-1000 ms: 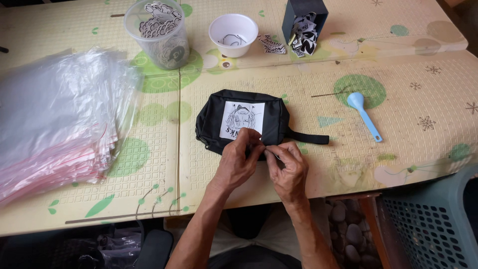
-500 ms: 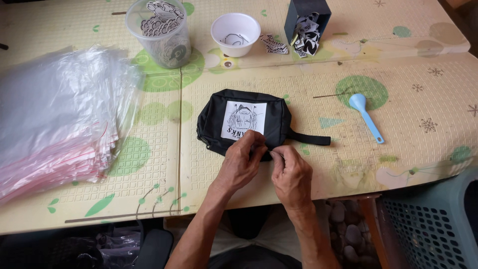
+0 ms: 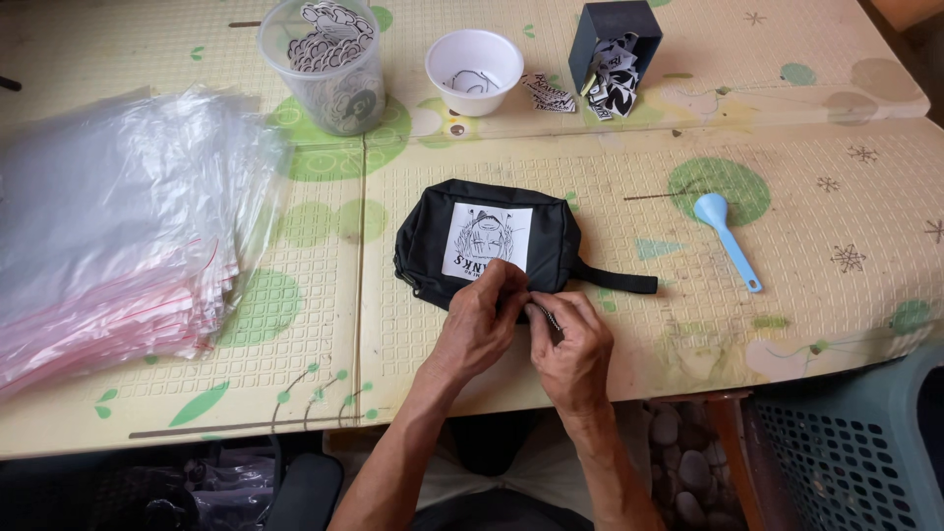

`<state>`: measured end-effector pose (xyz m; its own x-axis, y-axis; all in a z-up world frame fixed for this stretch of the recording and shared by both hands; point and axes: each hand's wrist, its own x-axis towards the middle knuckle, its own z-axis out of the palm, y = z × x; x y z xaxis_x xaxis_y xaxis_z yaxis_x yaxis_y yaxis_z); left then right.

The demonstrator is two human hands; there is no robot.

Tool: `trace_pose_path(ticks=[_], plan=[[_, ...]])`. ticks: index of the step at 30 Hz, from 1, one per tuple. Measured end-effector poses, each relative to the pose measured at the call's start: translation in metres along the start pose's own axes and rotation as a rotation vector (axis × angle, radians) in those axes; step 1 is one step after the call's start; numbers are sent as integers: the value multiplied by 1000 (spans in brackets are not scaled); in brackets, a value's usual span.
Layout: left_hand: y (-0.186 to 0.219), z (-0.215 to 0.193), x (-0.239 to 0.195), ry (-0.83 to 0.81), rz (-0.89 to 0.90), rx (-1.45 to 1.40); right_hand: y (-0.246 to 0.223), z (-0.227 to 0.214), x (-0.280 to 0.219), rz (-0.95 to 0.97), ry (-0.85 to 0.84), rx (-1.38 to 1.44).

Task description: The person places a sticker on a black bag and smooths it with a blue plastic tool. They attach a small charm to the bag's zipper, add a tag, and then place the bag into a clear plastic bag, sealing it.

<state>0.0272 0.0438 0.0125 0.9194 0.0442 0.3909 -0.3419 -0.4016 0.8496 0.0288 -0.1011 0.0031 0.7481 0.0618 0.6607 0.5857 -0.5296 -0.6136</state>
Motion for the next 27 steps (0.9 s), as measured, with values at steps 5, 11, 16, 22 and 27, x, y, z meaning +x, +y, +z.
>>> trace_pose_path(ticks=[5, 11, 16, 22, 27], plan=[[1, -2, 0, 3, -18, -21, 3, 4, -1, -51, 6, -51], [-1, -1, -1, 27, -28, -28, 8, 7, 6, -148, -13, -150], [0, -7, 2, 87, 18, 61, 11, 10, 19, -201, -56, -160], [-18, -6, 11, 42, 10, 69, 15, 15, 29, -196, -110, -115], [-18, -6, 17, 30, -7, 32, 10, 16, 28, -459, -109, -502]])
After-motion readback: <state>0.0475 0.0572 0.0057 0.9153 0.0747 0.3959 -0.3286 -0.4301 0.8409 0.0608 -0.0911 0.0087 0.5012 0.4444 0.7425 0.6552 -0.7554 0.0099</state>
